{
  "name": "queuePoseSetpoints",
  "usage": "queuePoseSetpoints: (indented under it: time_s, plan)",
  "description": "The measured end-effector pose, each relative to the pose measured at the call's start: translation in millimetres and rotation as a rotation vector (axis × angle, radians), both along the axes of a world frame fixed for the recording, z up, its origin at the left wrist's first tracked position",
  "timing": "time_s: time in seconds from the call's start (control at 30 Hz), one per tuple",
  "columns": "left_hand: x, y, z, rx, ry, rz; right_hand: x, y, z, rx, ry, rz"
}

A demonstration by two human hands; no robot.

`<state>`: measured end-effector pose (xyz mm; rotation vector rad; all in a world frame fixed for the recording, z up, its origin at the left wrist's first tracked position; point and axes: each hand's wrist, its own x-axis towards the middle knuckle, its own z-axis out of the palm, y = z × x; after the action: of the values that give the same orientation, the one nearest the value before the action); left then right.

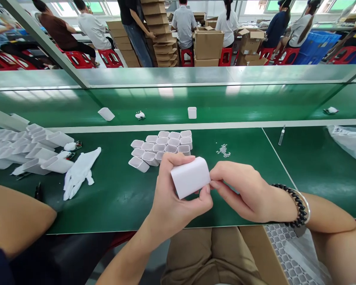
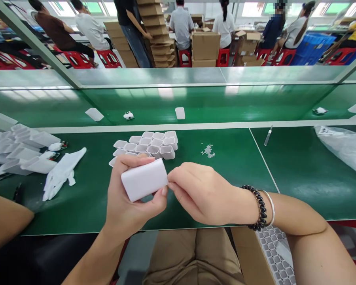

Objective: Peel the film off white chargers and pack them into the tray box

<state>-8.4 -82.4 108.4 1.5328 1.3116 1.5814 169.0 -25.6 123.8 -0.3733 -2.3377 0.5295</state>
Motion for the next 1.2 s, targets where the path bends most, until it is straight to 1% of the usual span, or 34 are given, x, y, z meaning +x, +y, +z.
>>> queuePoseSetpoints:
  time_s: [0.1,0.2,0.27,0.37,0.43,0.47,0.53,0.6,0.63,0.67,0.7,0.77,0.83,0.87,0.9,0.93,0.97,1.0,1.03,1.07,1.1,1.17,1.2]
  plan:
    - [-0.8,3.9,-0.4,-0.092,-0.082,-0.016,-1.3,3.5,-0.9,-0.092,0.01,0.0]
    - [-2.9,8.4,-1.1,-0.192,-0.187,-0.068,-0.1,10.7,3.2,-0.238,-0.046,0.081]
    - [-4.4,10.2,-2.6,-0.225,-0.24,-0.098,1.1,14.1,6.5,-0.319,-0.082,0.118]
    - [-5.4,9.8,-5.8,-0.225,-0.282,-0.14,1.2,13.4,8.1,-0.329,-0.099,0.146]
    - [-5.1,8.6,-8.1,-0.208,-0.273,-0.156,-0.7,10.2,5.5,-0.278,-0.106,0.131]
    - [-4.9,8.1,-9.4,-0.202,-0.255,-0.148,-2.2,8.7,3.0,-0.219,-0.097,0.093]
    - [-5.1,8.1,-12.5,-0.22,-0.185,-0.084,-5.9,7.2,-4.4,-0.017,-0.073,-0.06]
    - [-6.8,8.7,-16.5,-0.295,-0.065,-0.02,-9.9,8.4,-14.4,0.22,-0.079,-0.191]
    - [-8.3,8.8,-18.6,-0.344,-0.001,-0.006,-11.7,9.7,-19.8,0.299,-0.096,-0.213]
    - [-10.1,8.5,-20.7,-0.392,0.056,-0.008,-13.5,11.2,-25.2,0.335,-0.118,-0.21]
    - [-12.0,7.5,-22.8,-0.432,0.102,-0.023,-15.0,12.7,-30.2,0.328,-0.135,-0.185]
    - [-15.7,3.7,-26.2,-0.478,0.147,-0.08,-17.9,16.3,-37.9,0.224,-0.148,-0.128]
    - [-19.5,-1.4,-28.9,-0.49,0.175,-0.157,-20.1,25.4,-42.2,0.063,-0.178,-0.064]
    - [-22.3,-3.7,-30.0,-0.482,0.202,-0.174,-20.6,34.6,-43.5,-0.029,-0.199,-0.034]
    - [-26.3,-5.5,-31.3,-0.463,0.246,-0.151,-20.3,48.1,-44.4,-0.121,-0.219,-0.023]
    - [-31.8,-6.7,-32.9,-0.435,0.314,-0.083,-18.8,66.6,-45.1,-0.214,-0.236,-0.062]
    - [-39.2,-7.2,-35.1,-0.39,0.408,0.037,-15.3,89.8,-45.9,-0.299,-0.246,-0.142]
    - [-48.4,-7.1,-38.1,-0.334,0.522,0.191,-9.3,116.8,-46.9,-0.365,-0.248,-0.272]
    - [-59.0,-6.5,-42.2,-0.279,0.651,0.351,-0.4,146.2,-48.2,-0.43,-0.255,-0.494]
    - [-70.5,-5.7,-47.3,-0.222,0.78,0.502,11.2,176.0,-49.9,-0.441,-0.245,-0.662]
    - [-82.1,-4.7,-53.3,-0.19,0.907,0.607,25.0,204.2,-52.3,-0.446,-0.236,-0.787]
    - [-102.6,-3.2,-66.6,-0.189,1.095,0.708,55.0,250.3,-58.6,-0.486,-0.237,-0.995]
    - [-110.3,-2.9,-72.8,-0.203,1.167,0.724,68.5,266.8,-62.5,-0.506,-0.239,-1.077]
